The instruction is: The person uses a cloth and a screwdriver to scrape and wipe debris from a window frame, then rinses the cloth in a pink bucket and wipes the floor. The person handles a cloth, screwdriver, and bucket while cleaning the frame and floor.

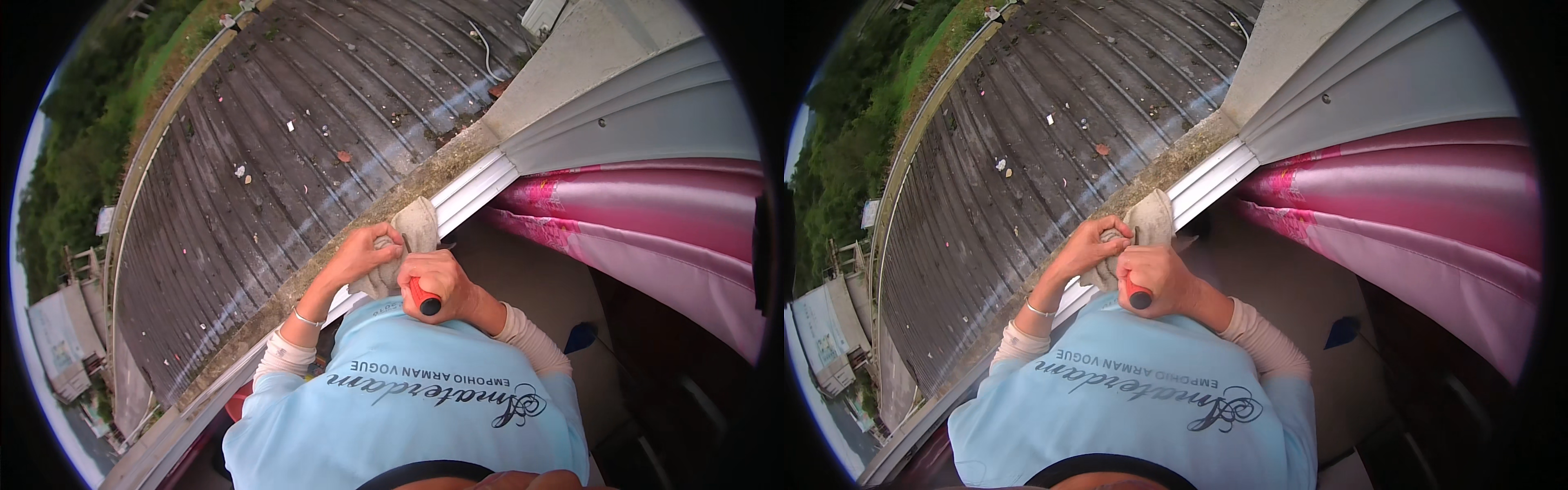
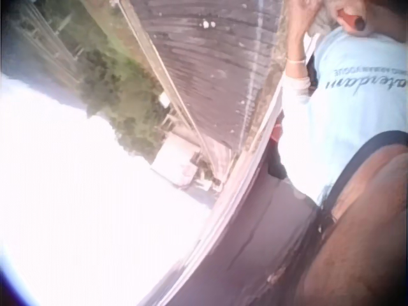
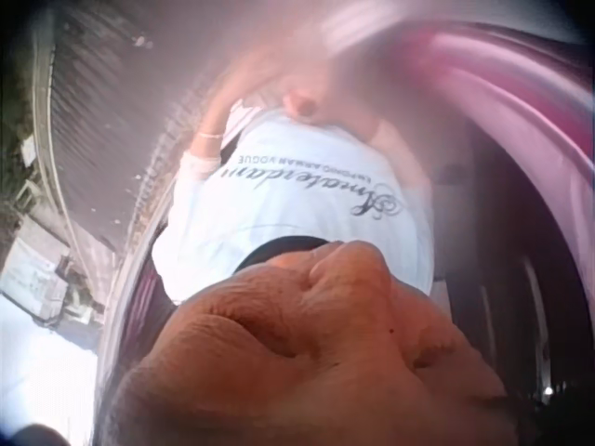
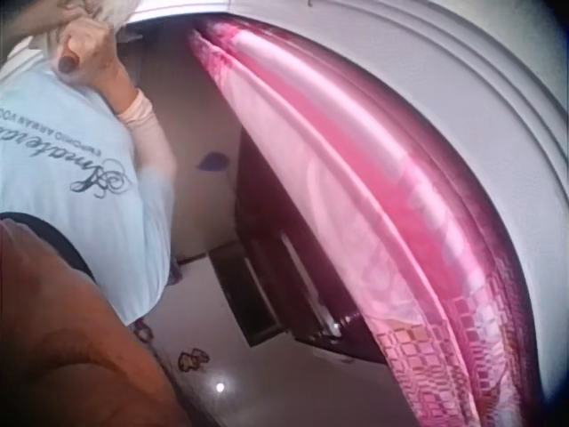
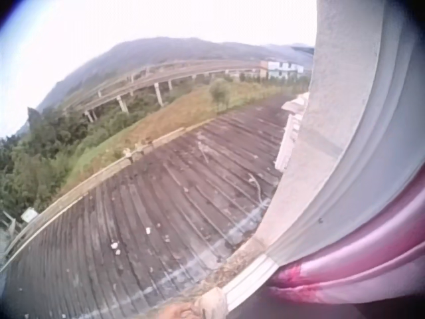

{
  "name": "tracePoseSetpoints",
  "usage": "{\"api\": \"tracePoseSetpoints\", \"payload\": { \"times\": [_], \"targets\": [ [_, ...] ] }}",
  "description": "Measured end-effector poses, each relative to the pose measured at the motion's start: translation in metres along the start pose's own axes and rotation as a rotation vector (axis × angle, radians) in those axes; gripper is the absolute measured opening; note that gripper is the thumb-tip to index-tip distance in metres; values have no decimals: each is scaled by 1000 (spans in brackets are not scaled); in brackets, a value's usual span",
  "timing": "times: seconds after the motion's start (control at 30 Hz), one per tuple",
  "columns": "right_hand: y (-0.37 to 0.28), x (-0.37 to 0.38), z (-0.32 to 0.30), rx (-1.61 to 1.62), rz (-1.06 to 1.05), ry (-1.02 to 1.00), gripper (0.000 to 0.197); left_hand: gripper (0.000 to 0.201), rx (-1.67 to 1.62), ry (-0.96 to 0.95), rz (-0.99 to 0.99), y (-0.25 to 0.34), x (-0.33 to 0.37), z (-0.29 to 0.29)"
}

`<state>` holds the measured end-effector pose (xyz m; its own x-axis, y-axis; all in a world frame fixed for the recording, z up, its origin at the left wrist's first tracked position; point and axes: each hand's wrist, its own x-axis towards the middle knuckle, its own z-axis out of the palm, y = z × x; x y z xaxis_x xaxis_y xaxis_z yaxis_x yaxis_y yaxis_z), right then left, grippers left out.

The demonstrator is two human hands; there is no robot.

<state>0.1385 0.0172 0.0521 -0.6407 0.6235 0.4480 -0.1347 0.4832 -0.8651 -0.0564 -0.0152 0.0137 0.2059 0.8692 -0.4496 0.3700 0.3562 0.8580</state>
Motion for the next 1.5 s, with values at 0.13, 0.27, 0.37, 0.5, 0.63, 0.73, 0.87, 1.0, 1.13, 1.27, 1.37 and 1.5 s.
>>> {"api": "tracePoseSetpoints", "payload": {
  "times": [0.13,0.27,0.37,0.5,0.63,0.73,0.87,1.0,1.13,1.27,1.37,1.5],
  "targets": [
    [8,0,48,227,36,-134,13,29,29,115,-76,-28,-52,-14],
    [12,-8,83,382,126,-370,12,38,151,165,-313,-52,-102,-4],
    [17,-12,101,474,153,-532,12,39,340,210,-417,-67,-132,7],
    [24,-19,133,602,44,-652,11,36,545,337,-361,-92,-166,22],
    [20,-25,130,490,17,-707,10,33,594,339,-293,-108,-162,27],
    [17,-23,100,412,42,-645,11,29,578,333,-125,-112,-132,34],
    [16,-25,44,209,160,-499,13,21,533,293,45,-87,-56,53],
    [18,-17,-17,50,208,-305,15,18,577,281,175,-51,29,76],
    [29,-18,-61,-99,263,-119,12,22,604,254,264,-24,105,97],
    [45,-16,-97,-265,307,24,11,24,626,263,384,-2,170,114],
    [60,-10,-110,-400,258,55,9,23,585,309,453,5,212,121],
    [50,-3,-118,-399,290,163,8,31,501,-1,455,32,222,88]
  ]
}}
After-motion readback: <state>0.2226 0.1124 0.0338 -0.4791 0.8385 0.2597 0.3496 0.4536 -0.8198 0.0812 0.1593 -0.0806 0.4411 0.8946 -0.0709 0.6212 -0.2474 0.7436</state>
